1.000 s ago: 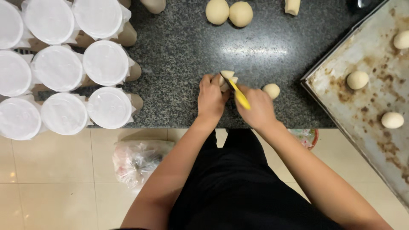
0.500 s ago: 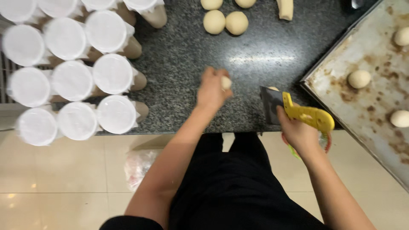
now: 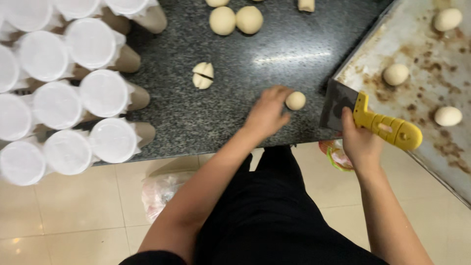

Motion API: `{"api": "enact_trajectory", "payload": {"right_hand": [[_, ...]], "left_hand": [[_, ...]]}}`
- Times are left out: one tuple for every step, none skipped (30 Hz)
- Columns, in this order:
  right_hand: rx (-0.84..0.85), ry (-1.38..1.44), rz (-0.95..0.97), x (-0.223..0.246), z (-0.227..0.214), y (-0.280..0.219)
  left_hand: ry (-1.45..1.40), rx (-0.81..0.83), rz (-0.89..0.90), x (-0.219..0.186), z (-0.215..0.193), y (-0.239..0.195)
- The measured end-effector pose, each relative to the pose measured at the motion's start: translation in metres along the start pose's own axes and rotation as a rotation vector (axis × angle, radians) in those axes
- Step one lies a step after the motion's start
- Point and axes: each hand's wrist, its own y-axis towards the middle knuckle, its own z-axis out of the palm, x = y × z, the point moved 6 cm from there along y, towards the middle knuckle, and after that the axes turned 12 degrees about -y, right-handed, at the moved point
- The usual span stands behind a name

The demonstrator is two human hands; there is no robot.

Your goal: The person fills small dough balls with a dark paste using a spoon, then seals them by hand. They place the filled dough balls onto a metal baking tray. The person also uses a bench scraper to cut larger dough pieces into smaller portions and rolls them into balls before placing them on the tray.

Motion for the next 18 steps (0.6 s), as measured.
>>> {"api": "enact_trajectory", "payload": {"right_hand": [[-0.014, 0.052, -0.005, -0.003, -0.004, 0.002], [0.011, 0.082, 0.071, -0.01, -0.004, 0.003], [0.036, 0.112, 0.147, -0.016, -0.003, 0.002], [0.062, 0.145, 0.22, -0.023, -0.002, 0.0], [0.015, 0.081, 0.138, -0.02, -0.004, 0.0], [-0.029, 0.02, 0.052, -0.015, -0.003, 0.002], [-0.073, -0.042, -0.034, -0.011, -0.004, 0.002], [-0.097, -0.054, -0.063, -0.008, -0.005, 0.002], [-0.121, -0.066, -0.092, -0.002, -0.004, -0.002], [-0.143, -0.073, -0.122, 0.006, -0.001, -0.004], [-0.027, -0.105, -0.035, 0.007, 0.009, -0.002], [0.094, -0.136, 0.054, 0.009, 0.019, -0.002], [0.217, -0.167, 0.14, 0.013, 0.028, -0.003], [0.192, -0.097, 0.036, 0.031, 0.031, -0.001], [0.166, -0.025, -0.067, 0.05, 0.034, 0.001], [0.139, 0.044, -0.172, 0.07, 0.036, 0.004], [0.115, 0.049, -0.245, 0.088, 0.036, 0.006], [0.094, 0.051, -0.315, 0.104, 0.034, 0.007]], "left_hand": [[0.031, 0.007, -0.017, -0.003, 0.015, 0.005], [0.063, 0.014, -0.035, -0.005, 0.028, 0.01], [0.094, 0.02, -0.052, -0.006, 0.037, 0.012], [0.093, 0.011, -0.118, -0.002, 0.04, 0.015], [0.092, 0.003, -0.185, 0.002, 0.042, 0.019], [0.093, -0.009, -0.253, 0.005, 0.042, 0.022], [0.057, -0.013, -0.258, 0.003, 0.042, 0.021], [0.023, -0.022, -0.264, 0.003, 0.036, 0.018], [-0.011, -0.03, -0.271, 0.005, 0.029, 0.015], [0.017, -0.054, -0.245, 0.007, 0.017, 0.013], [0.044, -0.077, -0.219, 0.01, 0.005, 0.011], [0.073, -0.097, -0.196, 0.013, -0.008, 0.006], [0.1, -0.115, -0.186, 0.02, -0.023, 0.003], [0.126, -0.134, -0.176, 0.027, -0.04, 0.002], [0.153, -0.152, -0.165, 0.031, -0.05, 0.0], [0.113, -0.175, -0.18, 0.034, -0.055, -0.002], [0.073, -0.198, -0.195, 0.036, -0.059, -0.005], [0.029, -0.219, -0.212, 0.037, -0.062, -0.008]]}}
